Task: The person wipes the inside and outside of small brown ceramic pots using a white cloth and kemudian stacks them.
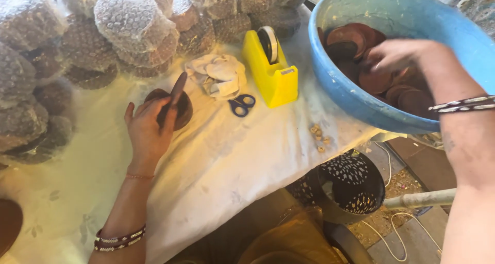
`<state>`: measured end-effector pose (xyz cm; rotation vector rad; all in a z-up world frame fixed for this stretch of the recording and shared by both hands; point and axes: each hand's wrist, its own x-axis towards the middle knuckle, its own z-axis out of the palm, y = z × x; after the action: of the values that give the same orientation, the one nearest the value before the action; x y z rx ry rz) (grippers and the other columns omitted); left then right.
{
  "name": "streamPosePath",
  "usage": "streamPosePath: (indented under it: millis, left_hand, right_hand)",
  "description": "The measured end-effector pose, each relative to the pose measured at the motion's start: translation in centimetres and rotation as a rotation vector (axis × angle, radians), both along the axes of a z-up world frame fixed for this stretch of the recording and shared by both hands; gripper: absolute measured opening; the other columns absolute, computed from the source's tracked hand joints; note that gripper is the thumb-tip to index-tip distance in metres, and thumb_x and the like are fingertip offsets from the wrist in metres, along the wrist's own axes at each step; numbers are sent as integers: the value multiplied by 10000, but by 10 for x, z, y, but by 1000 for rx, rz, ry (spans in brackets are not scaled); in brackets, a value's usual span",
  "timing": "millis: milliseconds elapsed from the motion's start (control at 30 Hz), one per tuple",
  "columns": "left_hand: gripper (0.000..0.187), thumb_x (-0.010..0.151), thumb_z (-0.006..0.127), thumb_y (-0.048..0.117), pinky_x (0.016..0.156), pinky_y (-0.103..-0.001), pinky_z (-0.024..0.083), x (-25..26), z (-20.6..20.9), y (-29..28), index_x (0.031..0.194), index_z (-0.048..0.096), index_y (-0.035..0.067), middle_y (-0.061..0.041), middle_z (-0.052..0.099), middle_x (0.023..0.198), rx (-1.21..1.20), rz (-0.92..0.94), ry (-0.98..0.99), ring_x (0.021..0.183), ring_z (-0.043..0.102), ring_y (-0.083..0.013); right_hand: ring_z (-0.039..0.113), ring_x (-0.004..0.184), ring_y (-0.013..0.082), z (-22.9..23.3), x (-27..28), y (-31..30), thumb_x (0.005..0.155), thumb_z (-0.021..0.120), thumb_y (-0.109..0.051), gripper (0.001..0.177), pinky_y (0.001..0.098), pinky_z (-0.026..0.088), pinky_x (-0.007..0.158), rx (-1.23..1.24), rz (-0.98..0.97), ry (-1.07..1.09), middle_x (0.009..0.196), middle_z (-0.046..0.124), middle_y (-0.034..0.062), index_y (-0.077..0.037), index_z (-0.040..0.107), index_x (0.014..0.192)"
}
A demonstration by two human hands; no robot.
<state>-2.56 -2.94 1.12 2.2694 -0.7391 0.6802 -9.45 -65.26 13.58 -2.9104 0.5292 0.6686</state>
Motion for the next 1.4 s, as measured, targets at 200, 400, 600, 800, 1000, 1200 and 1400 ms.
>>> streamPosePath:
  millis: [200,400,600,800,1000,1200,1400]
  left_hand:
    - [164,1070,647,209,1124,-531,384,21,-20,16,1164,699,85,-134,721,1082,-91,73,-52,1055,659,-329]
    - [266,1171,570,258,793,-344,447,54,-63,47,1112,642,9,-45,625,945,-741,-1,270,895,524,-135]
    - [454,1145,493,378,1114,-346,496,68,-61,70,1361,604,-6,-99,640,1387,-1218,87,262,1264,610,-175]
    - [441,1042,484,386,1059,-401,549,78,-65,97,1394,428,125,-26,511,1412,-1509,214,368,1264,589,-175]
    - [374,1112,452,344,1050,-376,555,84,-73,104,1226,587,15,-101,654,1319,-1316,167,227,1182,649,-191]
    - [204,1136,538,212,967,-337,533,81,-73,91,1139,590,15,-78,637,1158,-1082,194,319,1046,614,-150]
    - [186,1035,617,86,1009,-317,496,74,-64,81,1203,586,10,-61,610,1206,-915,215,250,1114,584,-148]
  right_hand:
    - [602,1273,255,-23,0,10,792,718,-232,772,437,646,916,54,0,188,1442,588,98,-201,439,1511]
    - [668,1212,282,-53,13,-24,776,746,-341,767,377,527,1023,-45,239,204,1313,711,179,-53,531,1453]
    - [696,1130,282,-38,7,11,770,735,-357,721,409,576,942,137,145,181,1248,717,191,54,593,1344]
    - [743,1020,285,-24,3,35,753,773,-365,648,432,626,819,19,126,284,1128,745,166,30,659,1254]
    - [774,1051,275,-39,0,28,701,828,-276,611,420,635,824,191,11,359,1136,781,153,17,728,1228]
    - [650,1284,297,-8,-14,65,753,834,-264,828,489,643,862,88,-170,396,1431,615,139,-156,453,1481]
    - [650,1291,333,-17,-10,47,736,820,-381,846,507,641,874,76,-186,451,1495,563,148,-183,499,1493]
